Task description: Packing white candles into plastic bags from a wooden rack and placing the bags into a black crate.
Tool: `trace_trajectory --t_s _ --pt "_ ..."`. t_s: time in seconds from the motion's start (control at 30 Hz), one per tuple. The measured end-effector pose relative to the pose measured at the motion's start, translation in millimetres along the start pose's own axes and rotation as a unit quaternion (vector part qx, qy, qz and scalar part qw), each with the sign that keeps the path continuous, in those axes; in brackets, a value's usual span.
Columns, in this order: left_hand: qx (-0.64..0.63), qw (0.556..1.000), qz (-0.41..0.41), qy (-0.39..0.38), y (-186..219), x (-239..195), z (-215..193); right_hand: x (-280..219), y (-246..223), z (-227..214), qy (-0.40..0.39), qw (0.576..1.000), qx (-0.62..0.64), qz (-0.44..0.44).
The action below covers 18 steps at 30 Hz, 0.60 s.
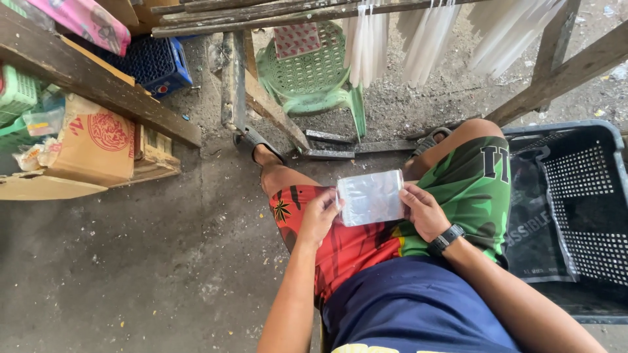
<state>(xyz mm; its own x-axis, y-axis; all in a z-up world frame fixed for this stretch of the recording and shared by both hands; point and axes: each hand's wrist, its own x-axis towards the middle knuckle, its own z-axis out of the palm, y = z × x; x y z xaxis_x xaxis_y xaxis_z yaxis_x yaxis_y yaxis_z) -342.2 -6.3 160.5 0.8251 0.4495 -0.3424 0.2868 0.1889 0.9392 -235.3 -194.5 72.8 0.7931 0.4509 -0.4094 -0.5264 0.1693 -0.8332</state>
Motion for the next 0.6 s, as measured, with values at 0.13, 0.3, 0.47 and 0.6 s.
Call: trace_trajectory --t_s 0.13,0.3,0.47,0.6 --pt "0.029 0.999 0.003 -0.023 -17.5 9.8 -4.7 -12.1 -17.6 16.0 0.021 0.999 -0.027 -0.03" --pt "0.036 0.999 -0.006 0.002 -30.4 15.0 -5.8 -11.8 -21.6 19.1 0.042 0.998 -0.02 -0.049" --pt "0.083 0.996 0.016 -0.024 -23.6 8.0 -1.7 -21.6 -36.9 31.0 0.076 0.99 -0.084 -0.083" --pt "0.11 0.993 0.012 -0.042 -7.7 0.0 6.8 -5.4 -19.0 14.5 0.077 0.988 -0.095 -0.093"
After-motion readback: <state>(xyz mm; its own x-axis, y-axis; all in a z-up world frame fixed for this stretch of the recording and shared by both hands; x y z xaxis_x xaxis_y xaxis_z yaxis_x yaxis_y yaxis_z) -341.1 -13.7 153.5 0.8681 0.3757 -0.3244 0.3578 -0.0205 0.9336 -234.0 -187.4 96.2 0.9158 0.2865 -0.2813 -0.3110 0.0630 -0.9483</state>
